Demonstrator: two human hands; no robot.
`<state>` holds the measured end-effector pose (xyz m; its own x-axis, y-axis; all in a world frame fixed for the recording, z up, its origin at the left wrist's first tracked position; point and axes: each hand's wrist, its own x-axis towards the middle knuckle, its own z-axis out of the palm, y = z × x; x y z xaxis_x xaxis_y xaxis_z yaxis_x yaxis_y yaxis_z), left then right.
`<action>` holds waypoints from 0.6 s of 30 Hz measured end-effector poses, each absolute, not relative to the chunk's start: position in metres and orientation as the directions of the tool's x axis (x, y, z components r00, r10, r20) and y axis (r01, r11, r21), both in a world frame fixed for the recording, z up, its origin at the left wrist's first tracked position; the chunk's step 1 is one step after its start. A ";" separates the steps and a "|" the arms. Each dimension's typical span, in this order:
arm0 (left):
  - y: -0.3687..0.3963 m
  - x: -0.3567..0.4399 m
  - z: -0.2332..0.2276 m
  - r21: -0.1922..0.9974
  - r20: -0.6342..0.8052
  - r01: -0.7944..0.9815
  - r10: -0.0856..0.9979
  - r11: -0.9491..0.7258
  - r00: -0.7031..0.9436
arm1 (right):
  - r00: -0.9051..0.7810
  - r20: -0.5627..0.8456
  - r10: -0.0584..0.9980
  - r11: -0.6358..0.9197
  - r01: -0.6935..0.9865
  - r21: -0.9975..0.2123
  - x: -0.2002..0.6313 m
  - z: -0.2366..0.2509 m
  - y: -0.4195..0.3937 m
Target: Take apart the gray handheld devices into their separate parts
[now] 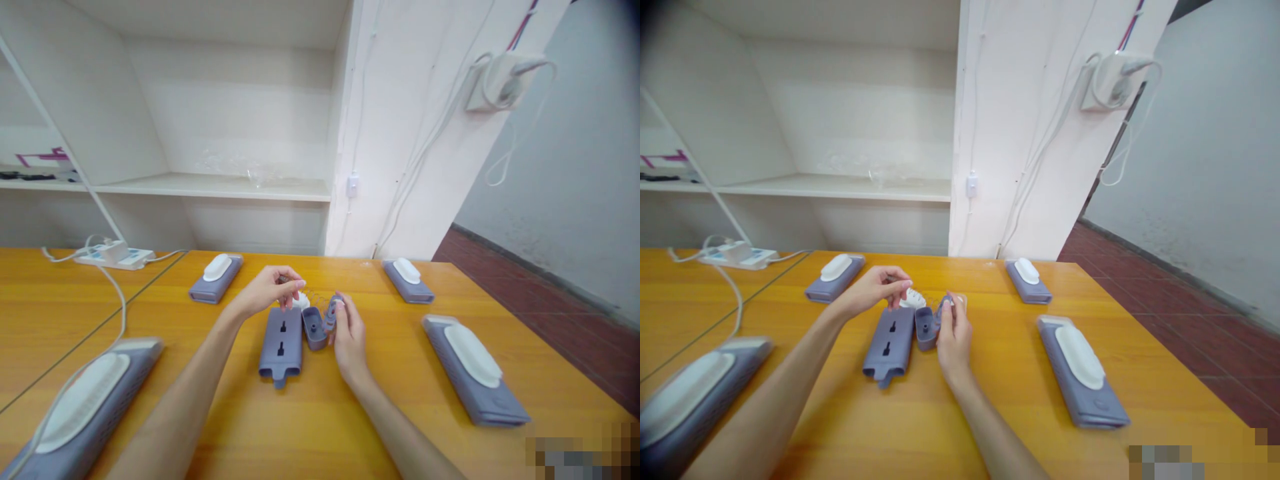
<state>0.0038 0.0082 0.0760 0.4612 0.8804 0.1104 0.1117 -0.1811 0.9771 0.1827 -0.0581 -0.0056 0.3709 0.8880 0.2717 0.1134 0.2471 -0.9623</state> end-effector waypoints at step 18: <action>0.029 -0.068 0.070 0.929 -0.159 0.326 0.984 0.175 -0.076 | 0.168 0.485 0.858 0.167 0.802 -0.574 0.200 -0.009 -0.051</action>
